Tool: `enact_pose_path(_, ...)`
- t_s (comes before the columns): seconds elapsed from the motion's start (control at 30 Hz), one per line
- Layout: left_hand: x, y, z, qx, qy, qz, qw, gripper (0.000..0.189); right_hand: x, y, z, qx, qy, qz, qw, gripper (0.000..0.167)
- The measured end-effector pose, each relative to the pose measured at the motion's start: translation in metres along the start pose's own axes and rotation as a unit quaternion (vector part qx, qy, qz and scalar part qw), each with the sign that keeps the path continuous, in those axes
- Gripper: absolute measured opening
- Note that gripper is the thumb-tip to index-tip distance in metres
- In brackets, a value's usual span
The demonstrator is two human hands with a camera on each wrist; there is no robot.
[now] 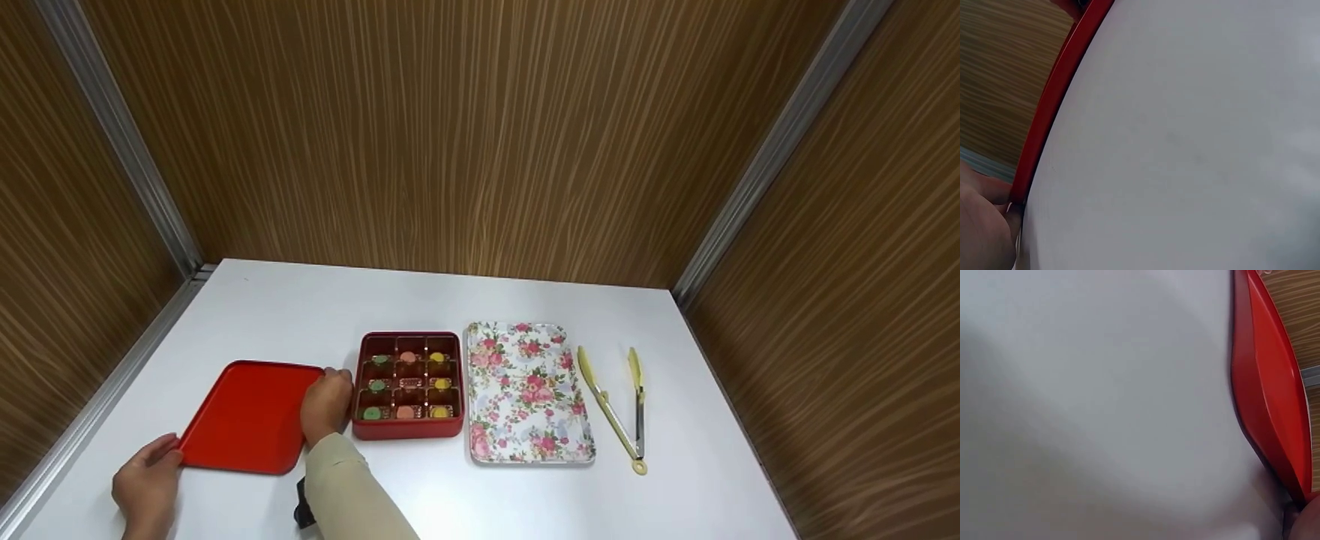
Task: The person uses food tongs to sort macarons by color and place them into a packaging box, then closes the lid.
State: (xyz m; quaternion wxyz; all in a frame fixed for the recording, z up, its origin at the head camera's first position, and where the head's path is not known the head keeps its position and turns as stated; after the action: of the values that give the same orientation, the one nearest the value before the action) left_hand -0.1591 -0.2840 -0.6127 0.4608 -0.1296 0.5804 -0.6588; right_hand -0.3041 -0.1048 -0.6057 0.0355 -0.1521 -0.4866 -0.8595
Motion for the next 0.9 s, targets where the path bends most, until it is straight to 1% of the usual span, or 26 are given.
enact_pose_path(0.1,-0.001,0.000,0.000,0.001,-0.003,0.000,1.0000,0.038,-0.002,-0.001,0.000,0.025,-0.009,0.003,0.9996,0.018)
enact_pose_path(0.23,-0.002,-0.001,-0.002,-0.004,-0.002,-0.004,1.0000,0.039,-0.002,-0.003,0.000,0.043,-0.024,0.007,0.9988,0.019)
enact_pose_path(0.3,-0.003,-0.001,-0.003,-0.007,-0.002,-0.004,1.0000,0.038,-0.002,-0.004,0.000,0.058,-0.033,0.002,0.9978,0.019)
enact_pose_path(0.37,-0.002,0.000,-0.004,-0.009,-0.009,-0.006,0.9999,0.037,-0.003,-0.004,0.000,0.073,-0.039,-0.007,0.9965,0.019)
enact_pose_path(0.53,-0.002,0.002,-0.004,-0.023,-0.029,-0.015,0.9992,0.034,-0.002,-0.002,0.000,0.074,-0.057,-0.020,0.9955,0.018)
enact_pose_path(0.67,-0.003,0.004,-0.001,-0.049,-0.034,-0.019,0.9980,0.033,-0.001,0.007,0.002,0.075,-0.053,-0.034,0.9952,0.016)
enact_pose_path(0.7,-0.003,0.004,0.000,-0.055,-0.033,-0.014,0.9978,0.033,0.000,0.009,0.003,0.076,-0.049,-0.036,0.9952,0.017)
enact_pose_path(0.8,-0.004,0.004,0.002,-0.081,-0.019,-0.002,0.9965,0.034,0.002,0.016,0.006,0.103,-0.036,-0.044,0.9931,0.018)
enact_pose_path(0.9,-0.007,0.003,0.004,-0.098,-0.009,0.016,0.9950,0.035,0.004,0.023,0.011,0.129,-0.030,-0.032,0.9906,0.019)
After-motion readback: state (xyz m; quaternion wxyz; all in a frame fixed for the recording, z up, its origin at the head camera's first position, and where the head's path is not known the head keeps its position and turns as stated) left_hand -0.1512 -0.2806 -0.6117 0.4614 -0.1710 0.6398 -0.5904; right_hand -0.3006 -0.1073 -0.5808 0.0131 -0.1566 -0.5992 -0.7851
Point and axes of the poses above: each hand's wrist, its own x-axis towards the middle knuckle, its own z-axis out of the back of the hand, y = z × x, the point moved 1 cm from there along x, towards the middle knuckle, and after that the axes turned 14 degrees about z, right-handed, at the moved point
